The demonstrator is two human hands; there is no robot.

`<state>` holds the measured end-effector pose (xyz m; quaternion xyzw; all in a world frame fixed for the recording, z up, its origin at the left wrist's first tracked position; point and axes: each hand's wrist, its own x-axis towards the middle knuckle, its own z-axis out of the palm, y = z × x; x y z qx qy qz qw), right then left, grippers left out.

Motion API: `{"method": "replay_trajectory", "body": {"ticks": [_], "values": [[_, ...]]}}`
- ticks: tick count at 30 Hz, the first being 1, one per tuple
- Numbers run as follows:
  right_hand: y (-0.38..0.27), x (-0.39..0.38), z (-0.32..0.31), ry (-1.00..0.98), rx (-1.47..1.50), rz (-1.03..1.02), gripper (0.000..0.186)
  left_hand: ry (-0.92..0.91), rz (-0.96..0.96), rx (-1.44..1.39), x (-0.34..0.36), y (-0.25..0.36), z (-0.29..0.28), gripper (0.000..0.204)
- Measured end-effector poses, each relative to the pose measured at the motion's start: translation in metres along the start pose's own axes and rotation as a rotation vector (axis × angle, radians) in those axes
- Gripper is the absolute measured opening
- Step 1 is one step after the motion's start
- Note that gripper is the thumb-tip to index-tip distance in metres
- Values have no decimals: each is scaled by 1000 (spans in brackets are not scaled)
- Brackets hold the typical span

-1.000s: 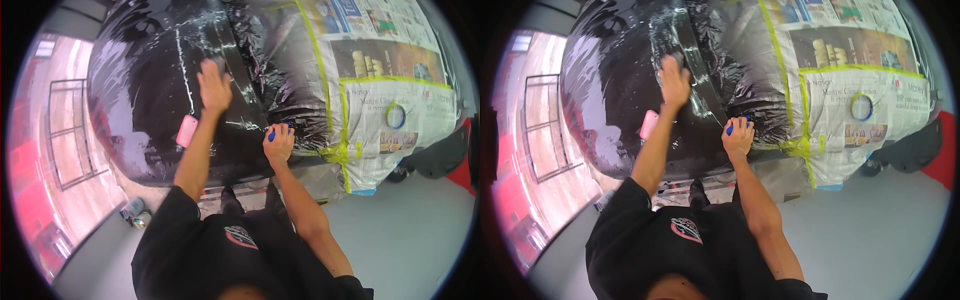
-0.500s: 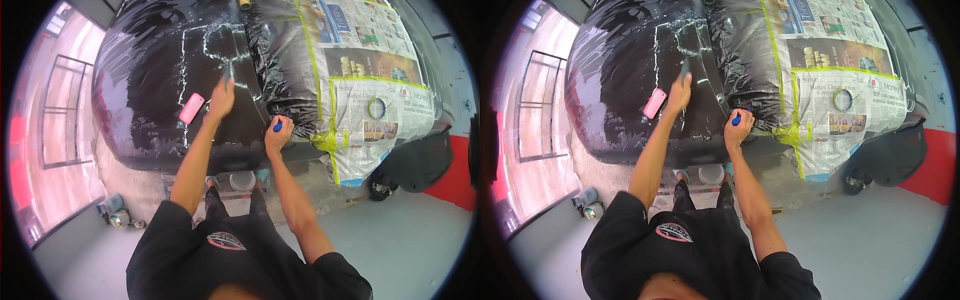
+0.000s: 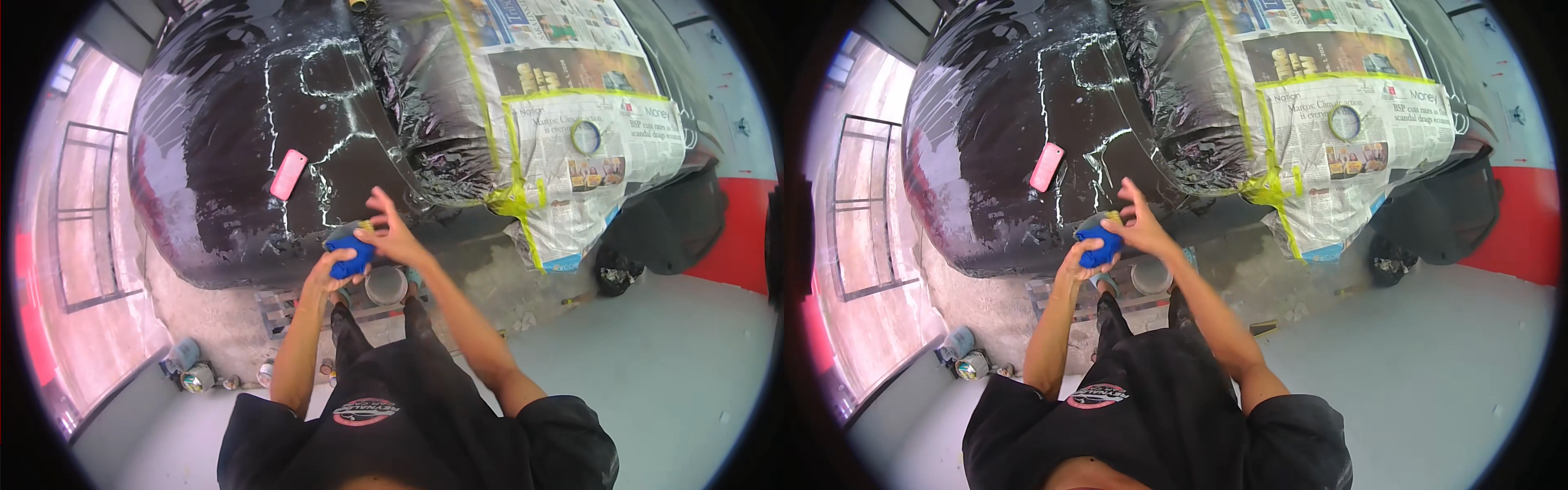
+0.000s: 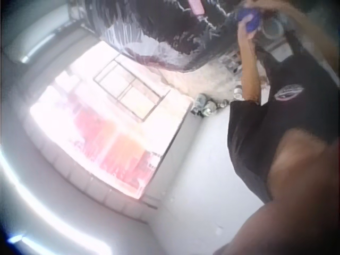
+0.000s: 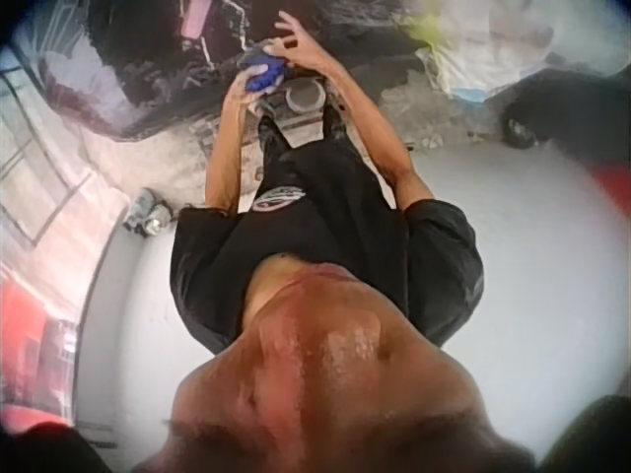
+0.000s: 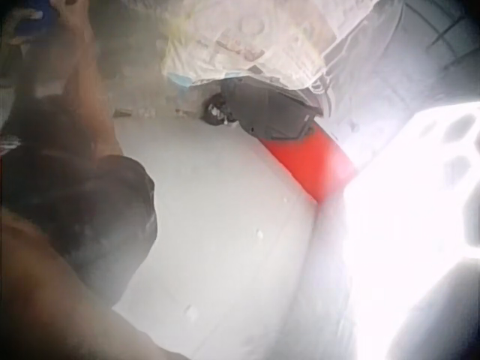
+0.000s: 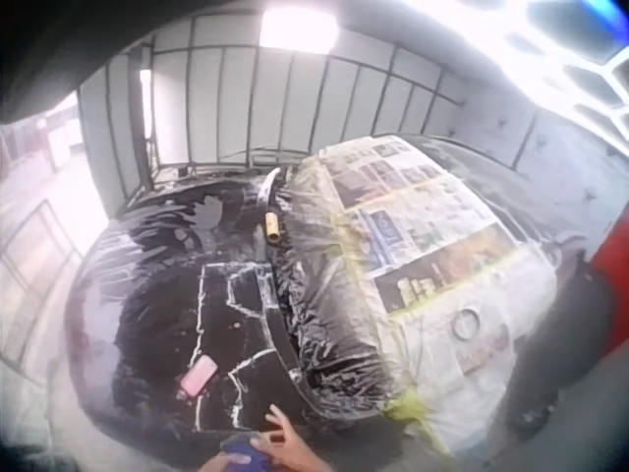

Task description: The person sands the surface of a vehicle part with a block, applying water from a spray bottle.

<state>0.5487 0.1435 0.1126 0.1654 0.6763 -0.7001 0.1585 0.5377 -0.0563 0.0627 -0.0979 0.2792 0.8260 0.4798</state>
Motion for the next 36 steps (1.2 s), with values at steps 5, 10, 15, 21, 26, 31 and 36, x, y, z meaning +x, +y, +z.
{"method": "replay_trajectory", "body": {"ticks": [5, 10, 15, 21, 26, 31, 36], "values": [[-3, -7, -44, -670, 31, 207, 68, -194, -206, 175, 8, -4, 9, 64], [16, -35, -69, -21, 433, 145, 49, -177, -62, 51, 12, -12, 33, 61], [19, 11, -106, 338, -175, -263, 44, 164, 105, -122, 44, -4, 37, 42], [84, 41, -99, 375, -795, -573, 70, 220, 28, 1, 146, 4, 140, 44], [75, 10, -68, 125, -1370, -369, 78, 736, 317, 379, 180, 17, 99, 40], [39, 87, -79, 229, -1225, -592, 79, 1236, 834, 1337, 213, 130, 12, 27], [71, 23, -95, 53, -1274, -482, 83, 1347, 952, 1904, 220, 151, -25, 34]]}}
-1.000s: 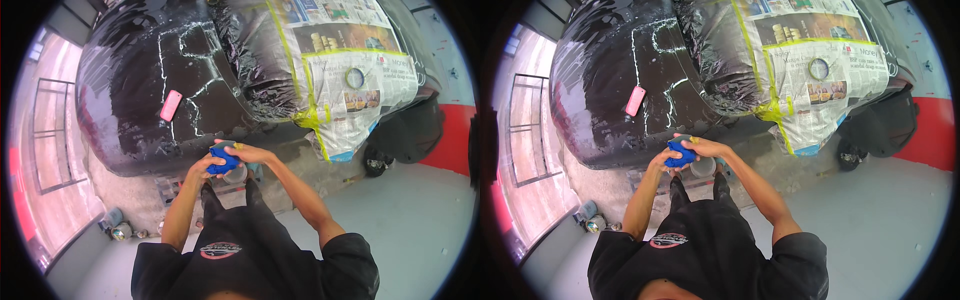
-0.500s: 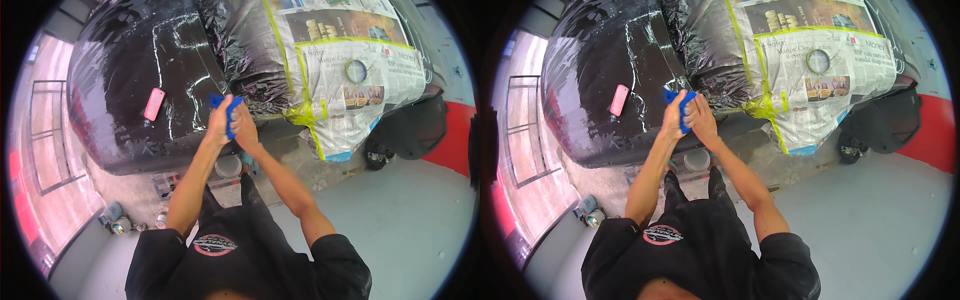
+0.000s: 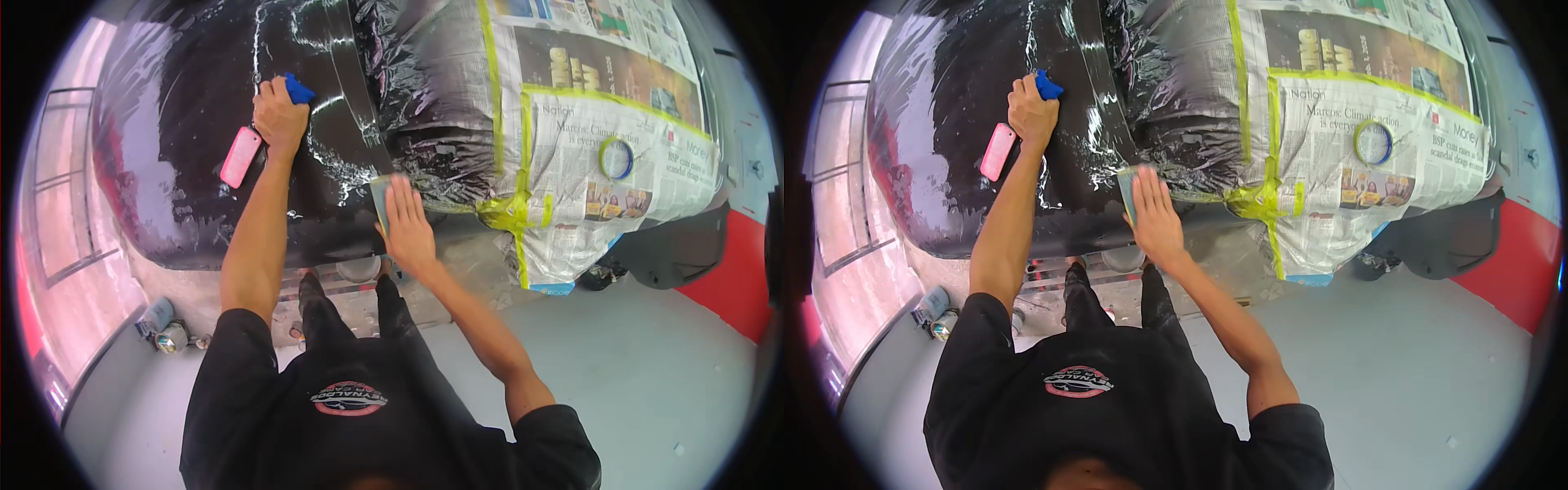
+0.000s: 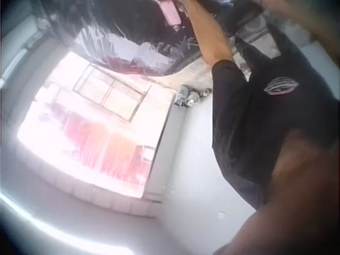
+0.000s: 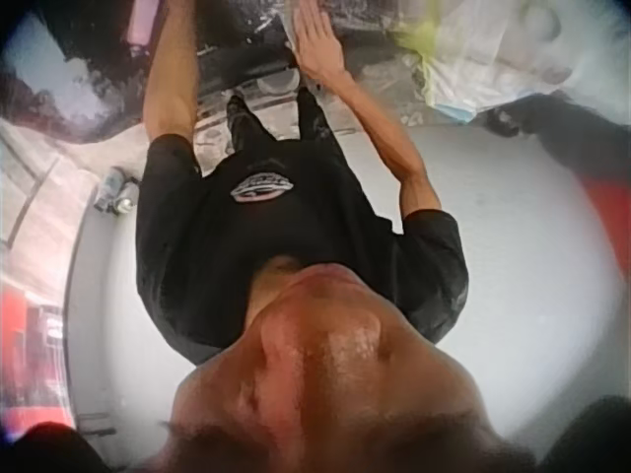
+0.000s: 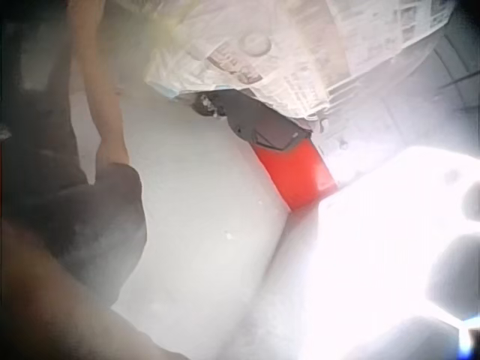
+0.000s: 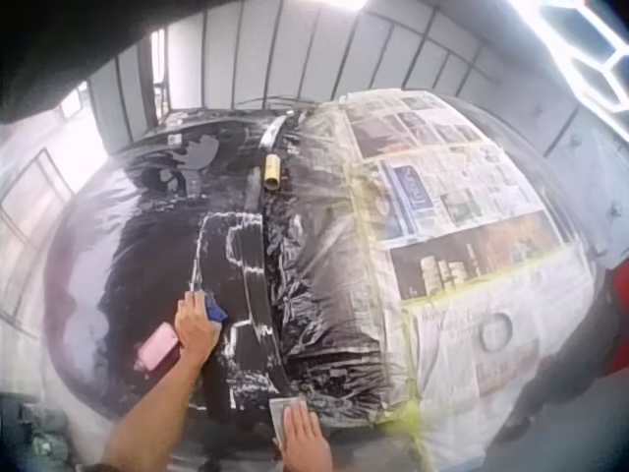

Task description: The person sands the surface of a vehicle part with a block, applying water from a spray bottle.

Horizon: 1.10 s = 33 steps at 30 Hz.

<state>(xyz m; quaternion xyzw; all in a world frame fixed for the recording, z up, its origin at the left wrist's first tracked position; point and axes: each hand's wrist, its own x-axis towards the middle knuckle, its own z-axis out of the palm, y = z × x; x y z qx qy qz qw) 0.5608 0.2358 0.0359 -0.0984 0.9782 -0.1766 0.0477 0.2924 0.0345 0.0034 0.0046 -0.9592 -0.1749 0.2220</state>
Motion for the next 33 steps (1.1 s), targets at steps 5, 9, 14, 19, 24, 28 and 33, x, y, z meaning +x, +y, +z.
{"method": "replay_trajectory", "body": {"ticks": [5, 9, 14, 19, 24, 28, 33], "values": [[12, 66, -10, -14, 26, -81, 83, 7, 32, -10, 4, 4, 7, 35], [18, 91, -15, 70, 18, -122, 82, 17, 43, -19, 6, 12, 9, 34], [9, 37, -9, -69, 51, -106, 83, -17, 6, 12, 1, -2, 5, 37], [19, 196, -20, 204, -92, -203, 69, -3, 26, -7, 8, 16, 11, 38], [8, 101, -6, 69, 9, -120, 75, 1, 2, -54, 3, -2, 4, 32], [5, 93, -2, 59, 42, -100, 80, -27, -6, 7, 8, -2, 2, 35], [17, 247, -15, 250, -191, -126, 72, 2, 24, -55, 11, 13, 3, 37]]}}
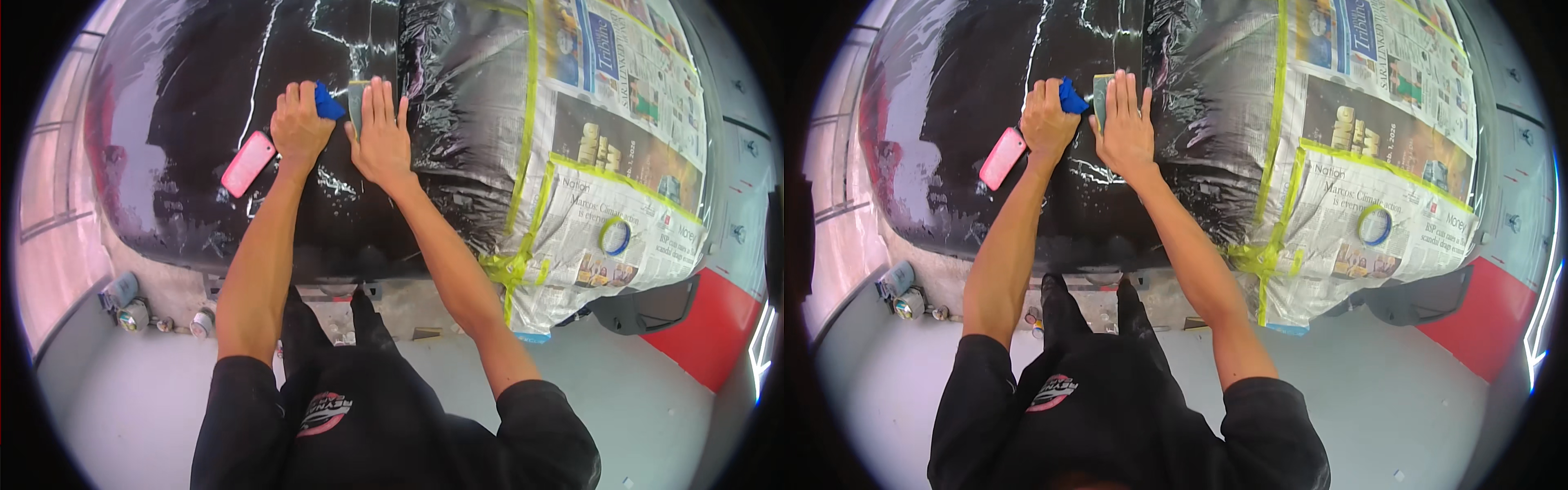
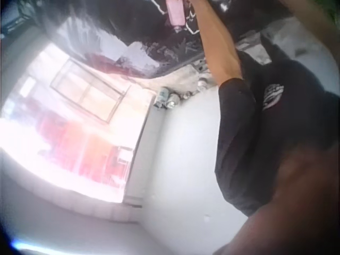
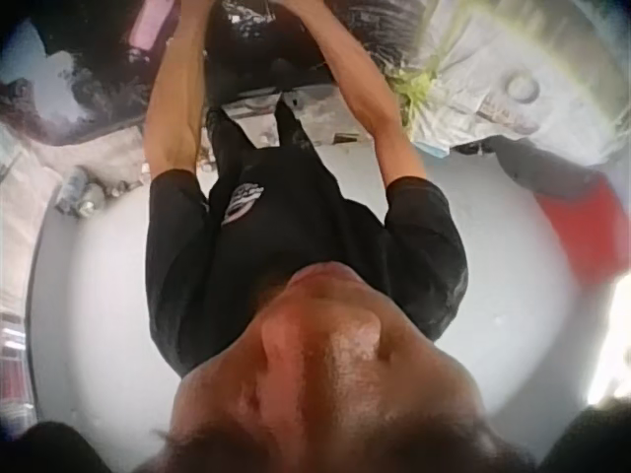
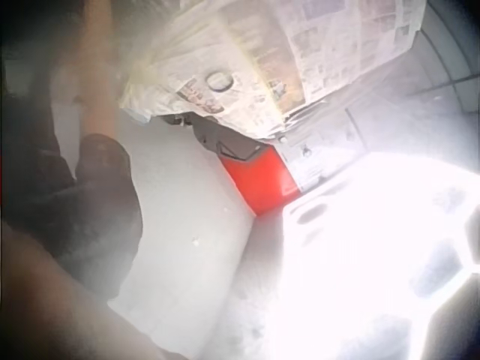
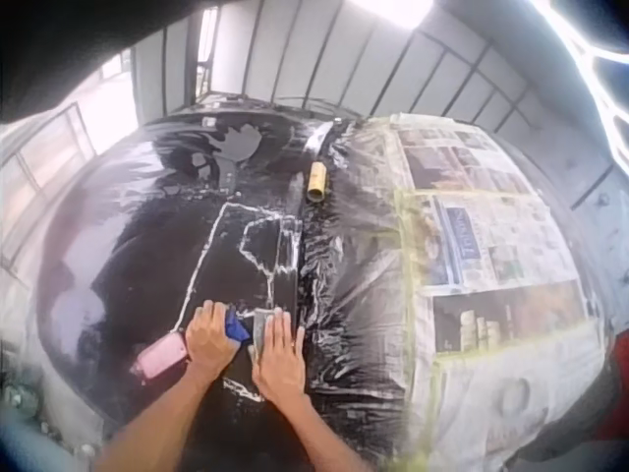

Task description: The person sands the surface of a vehicle part with a block, applying water from a spray bottle.

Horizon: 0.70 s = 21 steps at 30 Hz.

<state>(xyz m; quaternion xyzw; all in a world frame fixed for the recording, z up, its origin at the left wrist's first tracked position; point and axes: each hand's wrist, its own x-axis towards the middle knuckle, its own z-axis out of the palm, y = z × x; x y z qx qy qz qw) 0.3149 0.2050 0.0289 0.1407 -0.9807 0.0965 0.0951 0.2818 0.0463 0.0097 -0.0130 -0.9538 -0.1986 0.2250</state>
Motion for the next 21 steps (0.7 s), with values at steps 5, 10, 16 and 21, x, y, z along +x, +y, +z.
{"method": "replay_trajectory", "body": {"ticks": [5, 10, 16, 21], "values": [[-41, -144, -21, -190, 130, 105, 80, -102, 52, 3, 19, -33, -1, 38], [-27, -59, -4, -77, 152, 5, 74, 91, -5, 208, 80, -46, 28, 40], [7, 15, 6, 31, 21, 44, 67, 55, 61, 203, 90, -37, 43, 39], [-27, -65, -7, -165, 178, 89, 77, -95, 66, 127, 103, -64, 27, 41]]}}
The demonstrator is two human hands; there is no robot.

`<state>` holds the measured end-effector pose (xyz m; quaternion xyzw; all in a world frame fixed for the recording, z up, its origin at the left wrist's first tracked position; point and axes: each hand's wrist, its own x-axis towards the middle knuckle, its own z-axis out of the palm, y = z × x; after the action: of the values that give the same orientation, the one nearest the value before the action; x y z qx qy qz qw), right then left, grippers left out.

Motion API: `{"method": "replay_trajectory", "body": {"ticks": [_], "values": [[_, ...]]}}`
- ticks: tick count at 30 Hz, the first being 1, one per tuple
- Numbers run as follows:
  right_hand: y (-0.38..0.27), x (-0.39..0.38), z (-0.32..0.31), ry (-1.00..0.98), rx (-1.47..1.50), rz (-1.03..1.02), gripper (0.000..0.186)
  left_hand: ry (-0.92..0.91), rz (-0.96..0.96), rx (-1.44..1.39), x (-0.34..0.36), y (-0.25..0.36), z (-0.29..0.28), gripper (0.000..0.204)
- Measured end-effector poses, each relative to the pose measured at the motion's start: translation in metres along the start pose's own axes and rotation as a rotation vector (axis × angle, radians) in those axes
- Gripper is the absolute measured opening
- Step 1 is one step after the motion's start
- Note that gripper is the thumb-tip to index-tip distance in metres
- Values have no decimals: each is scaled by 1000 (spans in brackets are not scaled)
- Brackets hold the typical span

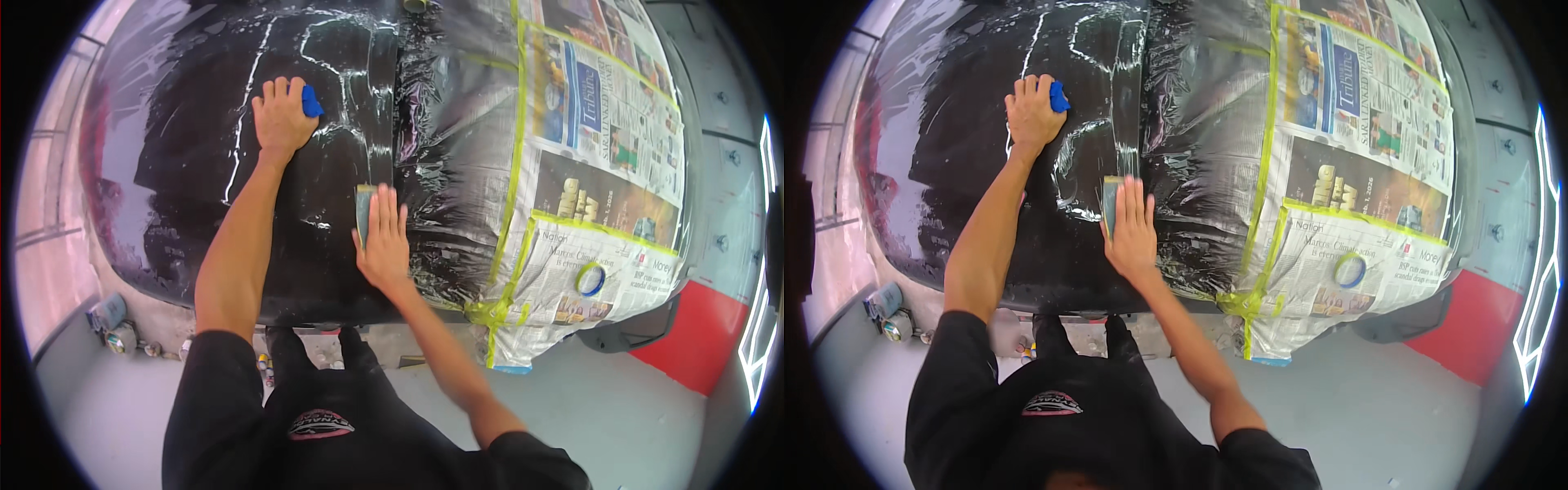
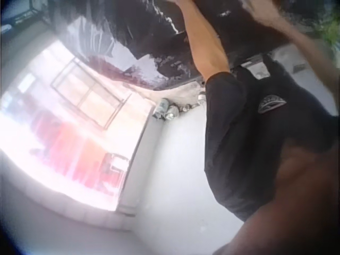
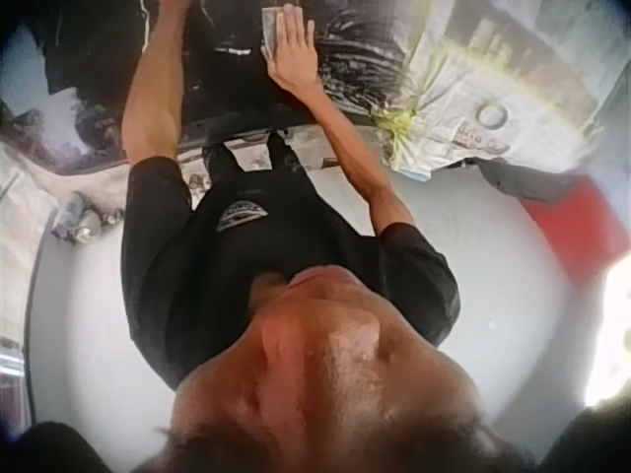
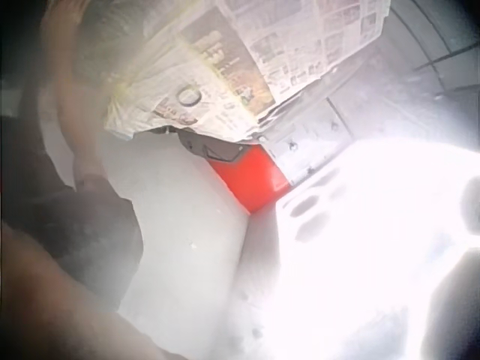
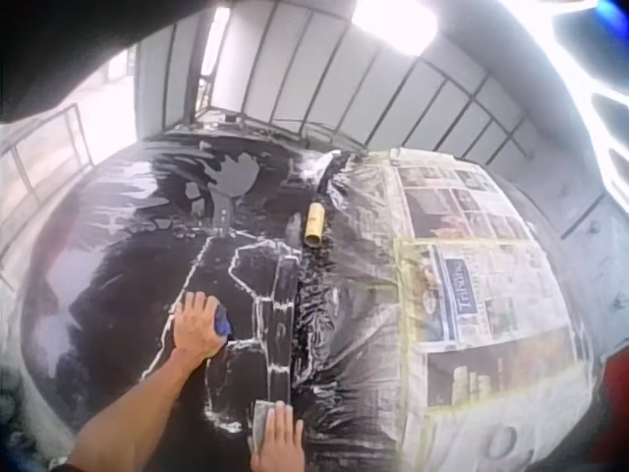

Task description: The person sands the surface of a vehicle part with a block, applying water from a spray bottle.

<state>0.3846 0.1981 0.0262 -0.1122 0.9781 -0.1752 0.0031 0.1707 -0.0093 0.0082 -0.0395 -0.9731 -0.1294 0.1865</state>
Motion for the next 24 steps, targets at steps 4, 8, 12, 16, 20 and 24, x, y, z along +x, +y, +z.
{"method": "replay_trajectory", "body": {"ticks": [4, 8, 12, 16, 20, 24], "values": [[30, 155, -5, 199, -136, -110, 74, 7, -5, -38, 4, 9, -3, 39], [64, 209, -10, 260, -159, -38, 72, 43, 25, -107, 12, 31, 12, 34], [-1, 51, 7, 41, -41, 18, 76, -30, -31, -57, -6, -2, 1, 36], [18, 129, -6, 86, -63, -91, 76, -25, -29, -55, 0, 0, -7, 35], [95, 294, -25, 260, -223, -23, 71, 19, 4, -143, 19, 40, 10, 35], [37, 178, 9, 157, -102, -32, 74, -6, -25, -84, -3, 1, 9, 36]]}}
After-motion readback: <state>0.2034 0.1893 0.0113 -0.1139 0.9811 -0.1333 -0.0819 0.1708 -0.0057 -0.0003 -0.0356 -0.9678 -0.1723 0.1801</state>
